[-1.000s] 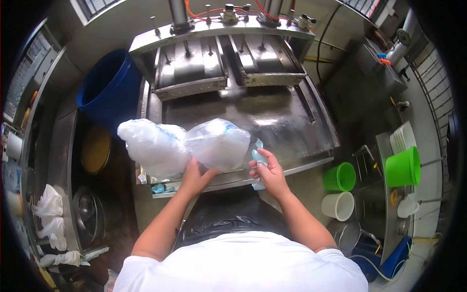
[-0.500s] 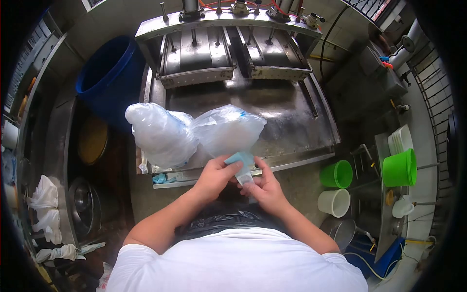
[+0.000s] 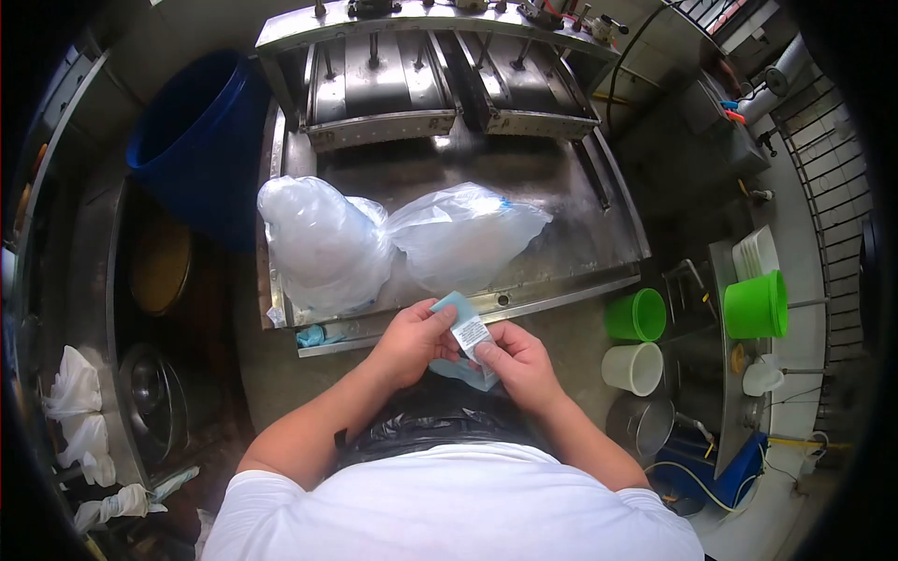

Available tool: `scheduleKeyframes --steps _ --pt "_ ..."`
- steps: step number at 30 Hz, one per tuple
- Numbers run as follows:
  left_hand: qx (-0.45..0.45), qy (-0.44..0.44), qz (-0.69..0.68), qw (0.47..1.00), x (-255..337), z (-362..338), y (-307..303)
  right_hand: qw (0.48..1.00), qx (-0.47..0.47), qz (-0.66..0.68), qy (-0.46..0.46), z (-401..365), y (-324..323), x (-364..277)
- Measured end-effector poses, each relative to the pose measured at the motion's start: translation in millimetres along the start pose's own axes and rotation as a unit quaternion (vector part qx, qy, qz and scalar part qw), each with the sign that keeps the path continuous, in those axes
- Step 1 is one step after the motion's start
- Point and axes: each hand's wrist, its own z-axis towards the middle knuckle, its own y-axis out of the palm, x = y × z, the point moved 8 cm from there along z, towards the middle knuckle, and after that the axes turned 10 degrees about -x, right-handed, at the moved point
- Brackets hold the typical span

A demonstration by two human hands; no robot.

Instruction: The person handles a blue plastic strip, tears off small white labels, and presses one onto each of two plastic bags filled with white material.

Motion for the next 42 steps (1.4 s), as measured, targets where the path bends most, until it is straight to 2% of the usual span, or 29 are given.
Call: scheduleKeyframes --steps 2,4,8,10,11,13,14,15,16,17,19,21,24,25,27,31,33,34,36,39,40,42 --pt "-0.023 -0.001 -0.028 0.999 0.7 -0.2 0.7 1.000 -0.005 -0.019 0.021 0.5 6.3 1.5" --pt "0.001 0.010 -0.105 0.994 9.4 -3.4 7.2 0.998 -0.011 -0.038 0.043 1.3 11.5 6.6" --pt "-0.038 0.012 -0.132 0.990 3.2 -2.9 4.3 0.999 0.001 -0.021 0.044 2.7 15.9 8.2" --pt "0.040 -0.055 0.016 0.998 -12.8 -2.9 -15.3 0.999 0.006 -0.011 0.041 2.6 17.1 7.7" --pt "0.042 -0.054 0.017 0.998 -16.9 -5.3 -16.4 0.998 0.027 -0.031 0.038 2.3 13.9 6.4" --pt "0.172 0.022 0.177 0.969 6.6 -23.7 -22.4 0.997 0.044 -0.049 0.028 2.1 7.2 4.6" --pt "0.174 0.024 0.182 0.967 6.6 -29.7 -19.5 0.996 0.054 -0.064 0.021 0.8 1.9 4.7" --pt "0.207 0.130 0.353 0.903 31.5 -43.1 -8.9 0.995 0.064 -0.079 0.014 -0.8 -3.5 3.6" --pt "0.230 0.229 0.509 0.797 52.1 -56.3 12.6 0.995 0.059 -0.076 0.009 -1.5 -7.2 2.0" --pt "0.235 0.230 0.513 0.793 56.2 -57.6 20.3 0.993 0.052 -0.107 0.006 -1.8 -10.4 -1.2" --pt "0.111 0.410 0.647 0.633 78.5 -72.7 93.7 0.990 0.041 -0.135 -0.004 -1.8 -15.5 -8.0" --pt "0.094 0.401 0.662 0.626 75.1 -71.1 117.4 0.984 0.027 -0.166 -0.056 -4.3 -17.5 -21.8" --pt "0.163 0.290 0.575 0.747 60.0 -57.3 102.1 0.994 0.021 -0.096 -0.040 -8.1 -31.1 -23.4" --pt "0.165 0.291 0.578 0.744 57.5 -56.1 104.3 0.994 0.018 -0.094 -0.044 -8.8 -34.8 -23.7" --pt "0.106 0.177 0.357 0.911 34.4 -39.6 92.5 0.996 0.011 -0.060 -0.069 -9.2 -40.4 -23.2" --pt "0.115 0.146 0.284 0.940 21.3 -32.3 95.0 0.995 -0.041 -0.051 -0.081 -8.8 -42.0 -23.4" --pt "0.102 0.151 0.182 0.966 15.1 -30.5 97.3 0.994 -0.081 0.043 -0.054 -8.4 -39.0 -19.1" --pt "0.106 0.151 0.183 0.966 14.0 -30.5 97.5 0.994 -0.084 0.045 -0.054 -9.0 -39.2 -21.5" --pt "0.066 0.142 0.016 0.988 2.5 -28.6 98.7 0.979 -0.112 0.173 0.002 -10.2 -35.3 -16.5" --pt "0.039 0.145 -0.038 0.988 -2.9 -32.4 104.2 0.960 -0.163 0.228 0.013 -11.6 -30.5 -15.6" --pt "0.043 0.148 -0.038 0.987 -4.9 -34.0 101.4 0.959 -0.168 0.228 0.015 -11.1 -30.3 -13.8" --pt "0.068 0.170 -0.030 0.983 -5.8 -37.6 92.6 0.982 -0.161 0.087 -0.035 -9.2 -33.3 -17.0"
